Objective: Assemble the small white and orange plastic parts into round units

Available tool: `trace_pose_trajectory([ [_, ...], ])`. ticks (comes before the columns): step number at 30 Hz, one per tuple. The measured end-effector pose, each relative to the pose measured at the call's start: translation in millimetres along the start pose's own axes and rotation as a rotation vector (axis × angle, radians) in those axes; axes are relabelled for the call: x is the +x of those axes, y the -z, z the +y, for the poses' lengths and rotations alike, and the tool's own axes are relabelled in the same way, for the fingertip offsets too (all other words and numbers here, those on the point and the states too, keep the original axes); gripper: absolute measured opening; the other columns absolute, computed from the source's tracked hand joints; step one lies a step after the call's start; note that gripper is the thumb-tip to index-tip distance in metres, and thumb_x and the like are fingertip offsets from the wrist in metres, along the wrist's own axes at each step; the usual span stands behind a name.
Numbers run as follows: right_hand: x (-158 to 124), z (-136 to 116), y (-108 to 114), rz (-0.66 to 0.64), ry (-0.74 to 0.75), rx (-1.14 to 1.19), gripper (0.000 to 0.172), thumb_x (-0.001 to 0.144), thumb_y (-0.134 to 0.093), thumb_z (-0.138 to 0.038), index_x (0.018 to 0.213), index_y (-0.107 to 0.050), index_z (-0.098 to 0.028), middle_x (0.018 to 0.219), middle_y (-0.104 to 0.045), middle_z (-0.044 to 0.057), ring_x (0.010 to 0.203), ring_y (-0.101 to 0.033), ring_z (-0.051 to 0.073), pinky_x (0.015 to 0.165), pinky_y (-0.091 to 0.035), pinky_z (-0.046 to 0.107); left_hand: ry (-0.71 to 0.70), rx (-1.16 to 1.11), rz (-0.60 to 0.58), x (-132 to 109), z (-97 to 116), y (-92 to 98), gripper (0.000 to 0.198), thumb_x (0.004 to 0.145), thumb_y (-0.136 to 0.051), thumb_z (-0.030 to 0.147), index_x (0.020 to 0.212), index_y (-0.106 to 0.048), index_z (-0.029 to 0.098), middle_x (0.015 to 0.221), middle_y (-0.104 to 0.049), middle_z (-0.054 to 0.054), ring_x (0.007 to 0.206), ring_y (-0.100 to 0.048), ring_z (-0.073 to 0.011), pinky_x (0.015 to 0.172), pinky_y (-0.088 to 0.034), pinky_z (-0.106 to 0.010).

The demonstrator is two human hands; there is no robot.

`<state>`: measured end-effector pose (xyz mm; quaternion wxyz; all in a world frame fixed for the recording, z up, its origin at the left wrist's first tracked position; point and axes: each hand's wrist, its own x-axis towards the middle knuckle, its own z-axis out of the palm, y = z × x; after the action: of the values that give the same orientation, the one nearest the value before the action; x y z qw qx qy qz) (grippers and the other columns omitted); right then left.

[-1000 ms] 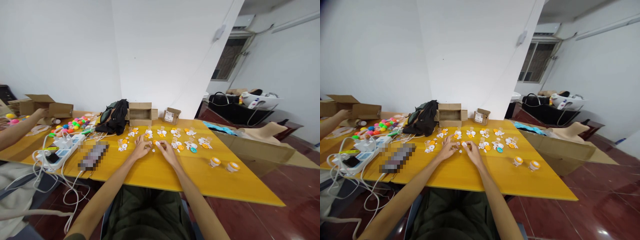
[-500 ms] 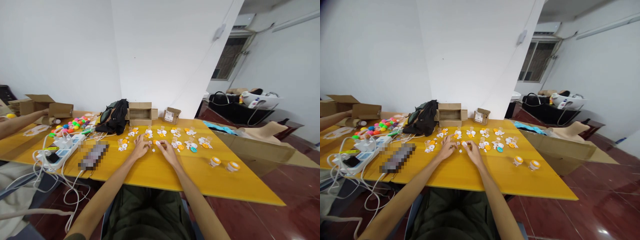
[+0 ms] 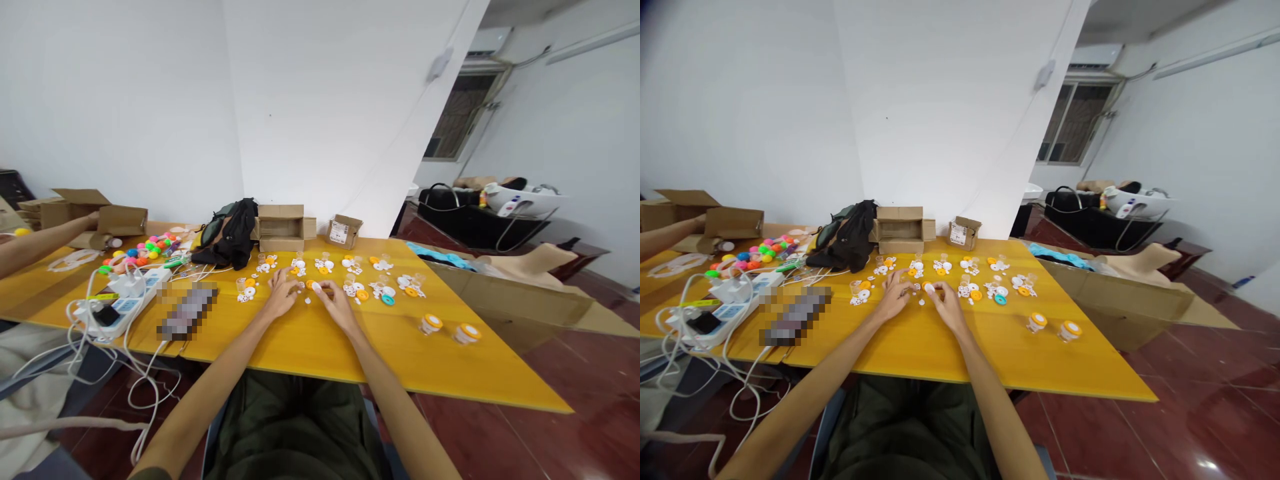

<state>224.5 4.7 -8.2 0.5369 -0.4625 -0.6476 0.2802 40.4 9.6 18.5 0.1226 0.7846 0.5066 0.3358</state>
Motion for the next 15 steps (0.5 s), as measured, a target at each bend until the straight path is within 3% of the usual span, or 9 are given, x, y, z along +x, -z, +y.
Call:
trace_pose_trajectory([
  [6,-0.5,-3.0,-0.3,0.004,0.013,0.003,0.046,0.082,-0.055,-0.068,0.087,-0.065,-0.024,0.092,-0.074,0.008,0.087,-0.068,0.026,0.079,-0.054,0.039,-0.189,0.056,-0.069,-6.3,4.1,1.0,0.017,0.080,-0.064,0.017,0.091,-0.072,0.026,0.150,-0.044,-0.005,0.134,-0.036,-0.0337,0.106,-0.035,-0.055],
  [10,-1.3,-5.0,-0.6,0.013,0.008,0.012,0.049,0.082,-0.054,-0.071,0.086,-0.065,-0.024,0.091,-0.074,0.008,0.086,-0.067,0.026,0.077,-0.053,0.038,-0.238,0.077,-0.082,-7.8,4.8,-0.4,0.010,0.086,-0.064,0.026,0.092,-0.072,0.026,0.150,-0.044,-0.006,0.135,-0.035,-0.0339,0.107,-0.034,-0.056],
  [15,-2.1,-7.5,0.5,0.004,-0.009,0.016,0.050,0.081,-0.055,-0.073,0.084,-0.065,-0.024,0.090,-0.074,0.008,0.086,-0.067,0.025,0.077,-0.053,0.038,-0.282,0.094,-0.080,-6.8,2.5,-5.6,0.009,0.089,-0.062,0.024,0.090,-0.071,0.024,0.149,-0.045,-0.007,0.137,-0.035,-0.0336,0.108,-0.033,-0.055],
])
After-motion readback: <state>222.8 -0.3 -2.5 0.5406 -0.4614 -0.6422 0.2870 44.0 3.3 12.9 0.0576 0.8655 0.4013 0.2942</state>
